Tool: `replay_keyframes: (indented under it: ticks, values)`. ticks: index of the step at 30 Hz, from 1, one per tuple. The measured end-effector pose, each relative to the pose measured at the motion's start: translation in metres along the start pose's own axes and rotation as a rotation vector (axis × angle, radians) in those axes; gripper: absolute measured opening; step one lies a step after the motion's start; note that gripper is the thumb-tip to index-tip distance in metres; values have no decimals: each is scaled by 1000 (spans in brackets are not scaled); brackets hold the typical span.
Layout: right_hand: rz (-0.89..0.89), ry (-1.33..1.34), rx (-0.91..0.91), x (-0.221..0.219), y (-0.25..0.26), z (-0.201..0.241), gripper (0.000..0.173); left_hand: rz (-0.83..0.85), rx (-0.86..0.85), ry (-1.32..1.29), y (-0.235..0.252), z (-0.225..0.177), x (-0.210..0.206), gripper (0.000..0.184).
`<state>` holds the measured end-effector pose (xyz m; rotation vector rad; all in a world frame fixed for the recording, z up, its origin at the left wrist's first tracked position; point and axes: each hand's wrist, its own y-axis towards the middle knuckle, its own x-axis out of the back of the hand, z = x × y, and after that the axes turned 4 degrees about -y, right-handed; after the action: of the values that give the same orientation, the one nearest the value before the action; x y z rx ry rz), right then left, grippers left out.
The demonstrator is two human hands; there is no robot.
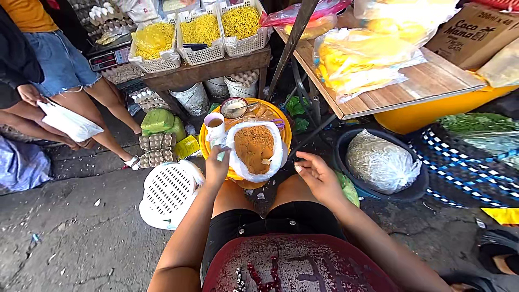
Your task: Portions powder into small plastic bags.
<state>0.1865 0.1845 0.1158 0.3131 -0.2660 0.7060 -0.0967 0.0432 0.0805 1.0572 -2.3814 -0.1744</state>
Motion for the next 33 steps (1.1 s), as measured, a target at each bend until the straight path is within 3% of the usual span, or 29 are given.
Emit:
replay_keyframes:
  ticks: [3, 6, 11, 16, 19, 21, 23, 25, 27, 29, 31, 33]
  values:
    - [118, 78, -9, -17, 9, 11, 36, 91, -126, -30, -20, -33, -22, 25]
    - [210, 335, -160, -29, 10, 22, 42, 319, -188, -151, -46, -67, -38, 32]
    - [72, 569, -211, -28, 10, 22, 34, 568, -161, -321, -67, -76, -44, 56]
    - [46, 436, -201, -11, 11, 22, 32, 586, -124, -299, -69, -71, -40, 56]
    - [60, 273, -70, -8, 8, 17, 19, 605, -68, -310, -70, -74, -38, 50]
    - [38, 122, 53, -12, 4, 15, 14, 624, 49, -358, -72, -83, -39, 35]
    - [-65, 16, 113, -19, 2, 16, 25, 673, 114, -382, -72, -91, -41, 19]
    - [-131, -52, 141, -17, 7, 12, 37, 680, 134, -376, -70, -97, -42, 17]
    - [-87, -26, 175, -9, 14, 10, 30, 614, 108, -324, -67, -99, -43, 20]
    - [73, 16, 189, -1, 14, 14, 20, 610, 59, -220, -64, -96, -41, 27]
    - [176, -25, 174, -6, 7, 18, 22, 656, 67, -139, -63, -97, -37, 33]
    - [134, -138, 156, -15, -2, 23, 32, 660, 98, -142, -66, -102, -40, 27]
